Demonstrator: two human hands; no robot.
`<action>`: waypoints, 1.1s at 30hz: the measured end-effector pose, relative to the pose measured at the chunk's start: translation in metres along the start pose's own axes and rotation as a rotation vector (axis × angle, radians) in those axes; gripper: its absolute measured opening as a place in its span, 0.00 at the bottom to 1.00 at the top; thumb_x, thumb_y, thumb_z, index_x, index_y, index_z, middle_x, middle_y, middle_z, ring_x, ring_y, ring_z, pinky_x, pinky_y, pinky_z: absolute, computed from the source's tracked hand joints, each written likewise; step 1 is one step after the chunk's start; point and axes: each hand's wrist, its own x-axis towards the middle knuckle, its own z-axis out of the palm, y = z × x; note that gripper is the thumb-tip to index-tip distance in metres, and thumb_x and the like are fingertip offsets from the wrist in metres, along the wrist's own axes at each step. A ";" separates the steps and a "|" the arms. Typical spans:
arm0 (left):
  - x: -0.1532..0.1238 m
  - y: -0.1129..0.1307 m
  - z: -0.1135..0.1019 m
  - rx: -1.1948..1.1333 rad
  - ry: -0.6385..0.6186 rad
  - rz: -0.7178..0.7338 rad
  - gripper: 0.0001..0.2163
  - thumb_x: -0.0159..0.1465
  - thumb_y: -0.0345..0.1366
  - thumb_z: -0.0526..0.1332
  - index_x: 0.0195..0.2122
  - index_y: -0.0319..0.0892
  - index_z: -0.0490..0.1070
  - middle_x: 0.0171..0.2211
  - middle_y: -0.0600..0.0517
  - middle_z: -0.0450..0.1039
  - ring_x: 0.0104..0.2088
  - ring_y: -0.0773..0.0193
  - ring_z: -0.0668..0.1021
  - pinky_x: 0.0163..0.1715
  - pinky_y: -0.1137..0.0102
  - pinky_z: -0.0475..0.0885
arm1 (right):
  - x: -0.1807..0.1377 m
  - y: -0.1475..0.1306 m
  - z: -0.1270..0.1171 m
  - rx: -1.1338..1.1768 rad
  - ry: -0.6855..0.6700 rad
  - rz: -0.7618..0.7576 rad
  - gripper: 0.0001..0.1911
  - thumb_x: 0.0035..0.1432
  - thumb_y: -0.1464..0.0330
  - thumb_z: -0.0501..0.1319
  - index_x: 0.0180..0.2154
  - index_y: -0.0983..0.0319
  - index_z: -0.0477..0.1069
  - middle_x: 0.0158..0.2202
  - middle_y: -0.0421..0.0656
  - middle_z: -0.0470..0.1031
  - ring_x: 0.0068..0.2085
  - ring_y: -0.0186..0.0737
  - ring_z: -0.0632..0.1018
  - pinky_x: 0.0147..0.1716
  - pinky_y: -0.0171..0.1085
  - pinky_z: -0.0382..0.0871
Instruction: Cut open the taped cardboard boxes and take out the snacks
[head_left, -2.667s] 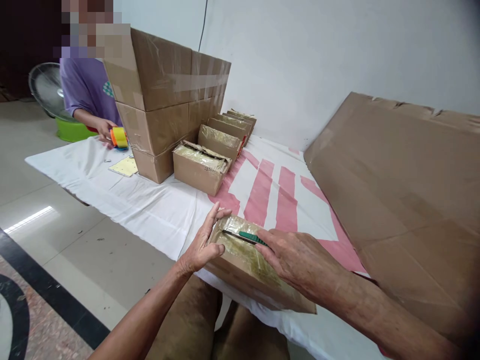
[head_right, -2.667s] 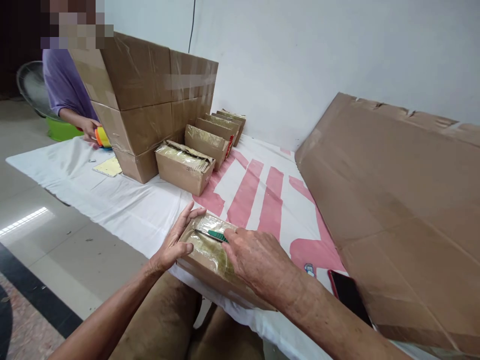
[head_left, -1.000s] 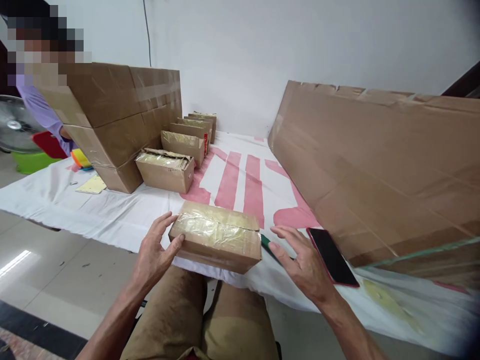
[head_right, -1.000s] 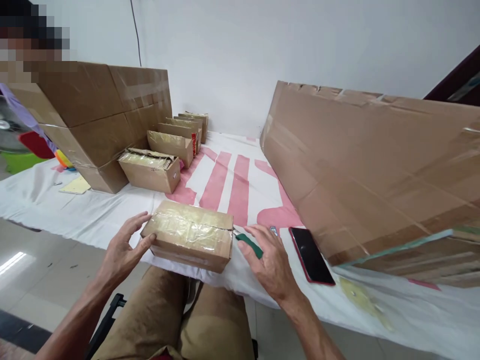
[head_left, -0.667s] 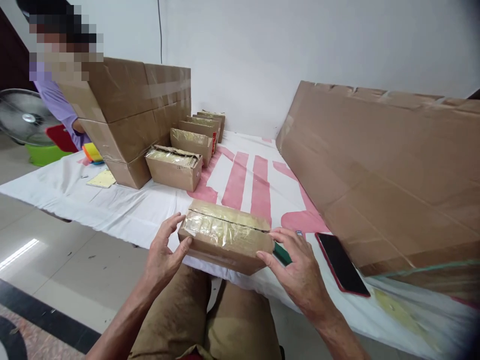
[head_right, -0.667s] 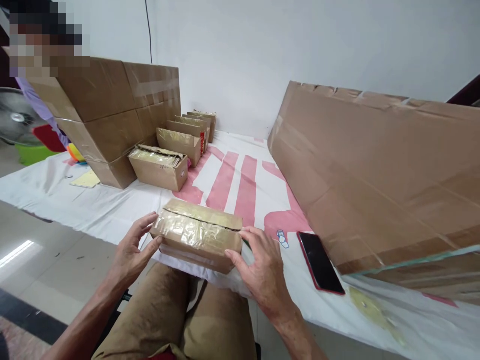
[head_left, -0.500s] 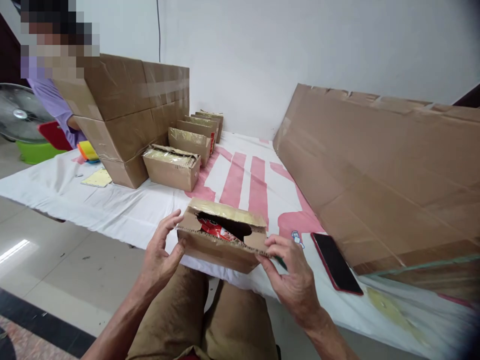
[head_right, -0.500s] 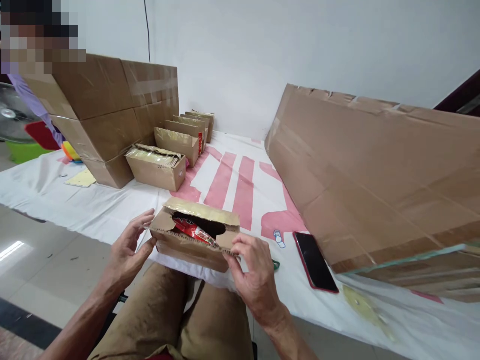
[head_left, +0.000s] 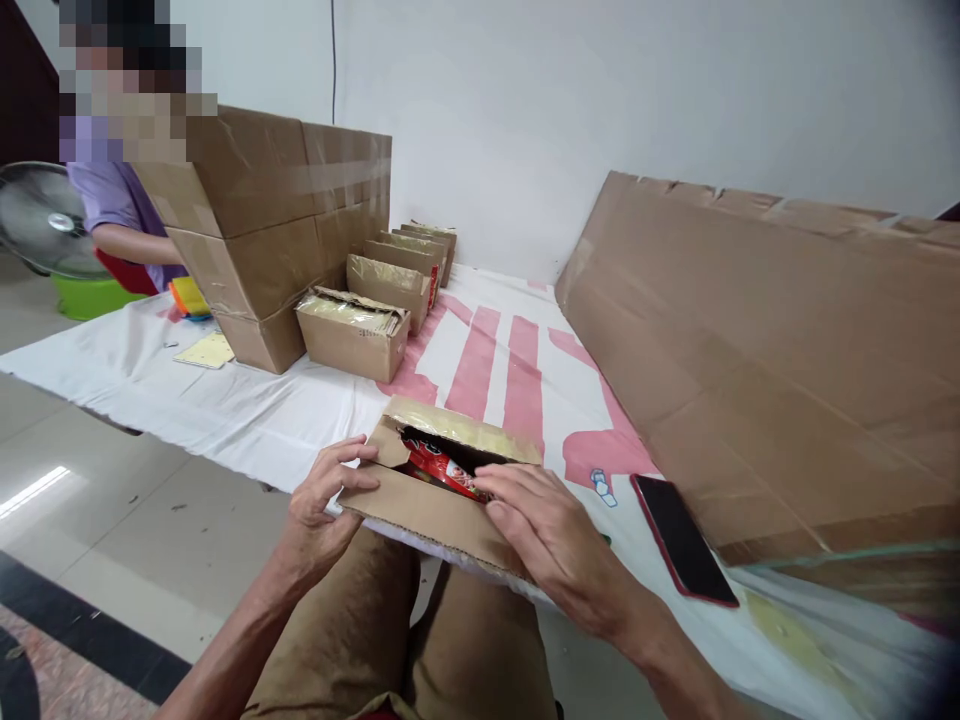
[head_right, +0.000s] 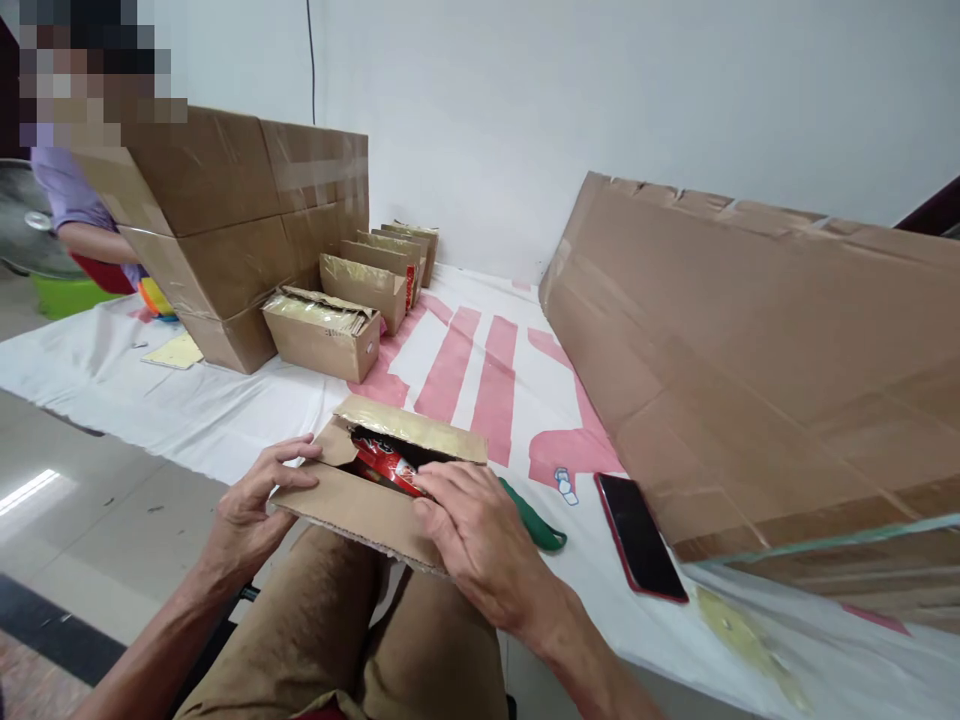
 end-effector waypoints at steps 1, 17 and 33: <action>0.001 0.000 0.000 0.009 -0.004 0.020 0.15 0.60 0.18 0.58 0.40 0.45 0.74 0.51 0.47 0.78 0.61 0.55 0.75 0.58 0.58 0.74 | 0.009 -0.001 0.003 -0.043 -0.055 0.007 0.18 0.73 0.64 0.51 0.55 0.60 0.75 0.56 0.49 0.79 0.57 0.48 0.78 0.57 0.49 0.72; 0.006 0.000 0.004 -0.006 -0.032 0.097 0.17 0.59 0.16 0.59 0.41 0.45 0.73 0.51 0.44 0.78 0.61 0.53 0.75 0.56 0.56 0.76 | 0.094 0.047 0.017 -0.323 -0.236 0.183 0.24 0.67 0.63 0.57 0.61 0.64 0.69 0.61 0.54 0.75 0.60 0.58 0.74 0.60 0.56 0.66; 0.004 0.089 -0.010 -0.203 0.058 -0.026 0.26 0.62 0.20 0.58 0.60 0.45 0.70 0.59 0.44 0.71 0.62 0.54 0.73 0.63 0.57 0.71 | 0.044 -0.037 -0.009 1.300 0.735 0.305 0.29 0.66 0.42 0.49 0.39 0.54 0.79 0.52 0.46 0.80 0.57 0.51 0.77 0.49 0.49 0.72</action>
